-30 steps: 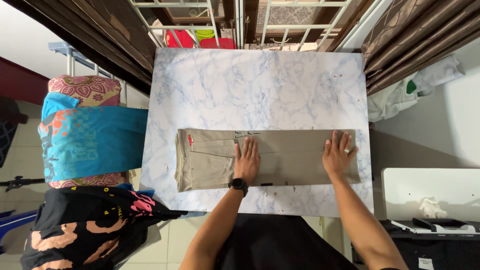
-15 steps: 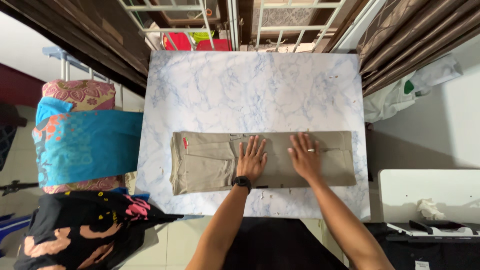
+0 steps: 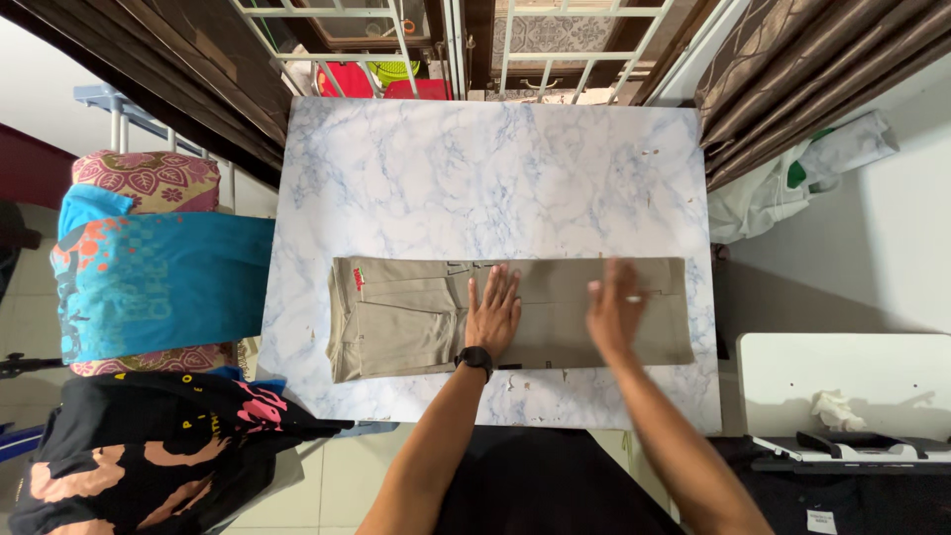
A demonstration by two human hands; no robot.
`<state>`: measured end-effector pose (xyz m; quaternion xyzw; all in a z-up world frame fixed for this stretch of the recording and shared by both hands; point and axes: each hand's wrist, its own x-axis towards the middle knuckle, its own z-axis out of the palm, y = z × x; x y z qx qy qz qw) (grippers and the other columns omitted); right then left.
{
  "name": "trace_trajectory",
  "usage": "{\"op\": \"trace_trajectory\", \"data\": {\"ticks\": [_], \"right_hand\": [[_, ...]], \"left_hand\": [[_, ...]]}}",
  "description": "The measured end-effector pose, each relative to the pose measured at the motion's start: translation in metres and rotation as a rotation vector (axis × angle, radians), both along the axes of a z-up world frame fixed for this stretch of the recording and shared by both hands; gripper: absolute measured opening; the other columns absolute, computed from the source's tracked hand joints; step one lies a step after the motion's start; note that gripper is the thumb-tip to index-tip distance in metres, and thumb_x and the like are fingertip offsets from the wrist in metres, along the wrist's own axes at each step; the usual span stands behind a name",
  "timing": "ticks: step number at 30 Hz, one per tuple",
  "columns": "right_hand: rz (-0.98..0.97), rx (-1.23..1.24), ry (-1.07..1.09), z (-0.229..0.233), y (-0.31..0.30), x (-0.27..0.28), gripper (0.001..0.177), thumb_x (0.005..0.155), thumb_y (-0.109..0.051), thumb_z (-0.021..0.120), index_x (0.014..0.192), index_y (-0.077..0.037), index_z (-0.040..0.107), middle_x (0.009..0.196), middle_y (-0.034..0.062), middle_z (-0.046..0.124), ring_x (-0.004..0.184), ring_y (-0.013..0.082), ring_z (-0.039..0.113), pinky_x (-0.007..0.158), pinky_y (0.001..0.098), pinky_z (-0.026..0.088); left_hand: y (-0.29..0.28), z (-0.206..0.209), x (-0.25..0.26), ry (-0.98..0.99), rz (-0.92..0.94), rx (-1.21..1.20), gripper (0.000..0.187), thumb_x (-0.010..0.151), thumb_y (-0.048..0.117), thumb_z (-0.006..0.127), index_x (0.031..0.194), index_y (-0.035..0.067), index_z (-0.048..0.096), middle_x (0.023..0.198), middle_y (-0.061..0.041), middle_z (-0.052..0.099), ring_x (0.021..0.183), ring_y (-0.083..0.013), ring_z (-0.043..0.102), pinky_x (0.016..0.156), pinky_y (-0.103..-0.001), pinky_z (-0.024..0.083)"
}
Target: The person folds a gray t-shirt by hand on a table, including flattening the fabric, folding in the sleeves, and folding the body into a rectangular shape.
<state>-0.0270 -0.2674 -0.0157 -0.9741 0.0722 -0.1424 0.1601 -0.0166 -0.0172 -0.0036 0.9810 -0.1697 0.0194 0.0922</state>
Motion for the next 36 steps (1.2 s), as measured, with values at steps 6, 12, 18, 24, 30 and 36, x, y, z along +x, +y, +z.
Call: {"op": "trace_trajectory", "data": {"ticks": [6,12,18,24,30,36], "right_hand": [[0.281,-0.061,0.038,-0.009,0.069,-0.015,0.056,0.108,-0.044,0.040,0.158,-0.021,0.041,0.167,0.0137,0.034,0.155,0.0314,0.031,0.121,0.0653,0.020],[0.244,-0.116,0.070,-0.005,0.012,-0.006,0.056,0.108,-0.049,0.038,0.156,-0.022,0.046,0.164,0.0113,0.039,0.152,0.0318,0.036,0.122,0.0638,0.021],[0.008,-0.146,0.135,-0.002,-0.088,-0.006,0.059,0.111,-0.045,0.028,0.160,-0.015,0.041,0.167,0.0138,0.034,0.157,0.0327,0.027,0.117,0.0728,0.019],[0.039,-0.224,0.144,-0.007,-0.094,-0.023,0.058,0.111,-0.042,0.032,0.159,-0.011,0.037,0.168,0.0131,0.033,0.158,0.0313,0.024,0.120,0.0715,0.015],[0.132,0.005,0.008,-0.012,0.015,-0.018,0.056,0.110,-0.035,0.044,0.159,-0.007,0.037,0.166,0.0181,0.035,0.156,0.0332,0.031,0.124,0.0618,0.020],[0.273,-0.047,0.034,-0.005,0.048,-0.011,0.053,0.106,-0.034,0.047,0.154,-0.012,0.047,0.161,0.0146,0.044,0.150,0.0304,0.038,0.119,0.0591,0.025]], "left_hand": [[-0.017,-0.006,-0.001,-0.072,-0.049,-0.018,0.058,0.110,0.038,0.035,0.163,0.017,0.030,0.171,-0.004,0.024,0.159,-0.0212,0.014,0.127,-0.054,0.009],[-0.007,0.002,0.003,0.044,-0.067,-0.106,0.056,0.109,0.039,0.034,0.161,0.019,0.032,0.169,-0.006,0.028,0.157,-0.0240,0.020,0.127,-0.052,0.013],[-0.003,0.007,0.009,0.090,-0.070,-0.112,0.056,0.109,0.040,0.033,0.161,0.020,0.033,0.169,-0.005,0.027,0.157,-0.0232,0.019,0.127,-0.051,0.013],[0.017,-0.006,0.031,0.105,-0.027,-0.084,0.057,0.110,0.040,0.031,0.162,0.017,0.029,0.169,-0.007,0.023,0.158,-0.0232,0.014,0.128,-0.050,0.009],[-0.025,-0.033,0.030,-0.050,0.054,0.015,0.062,0.109,0.038,0.028,0.163,0.008,0.024,0.171,-0.013,0.018,0.158,-0.0271,0.008,0.124,-0.054,0.005],[-0.045,-0.013,0.001,0.065,-0.061,-0.171,0.059,0.111,0.038,0.035,0.162,0.008,0.029,0.170,-0.010,0.025,0.159,-0.0255,0.014,0.127,-0.053,0.012]]}}
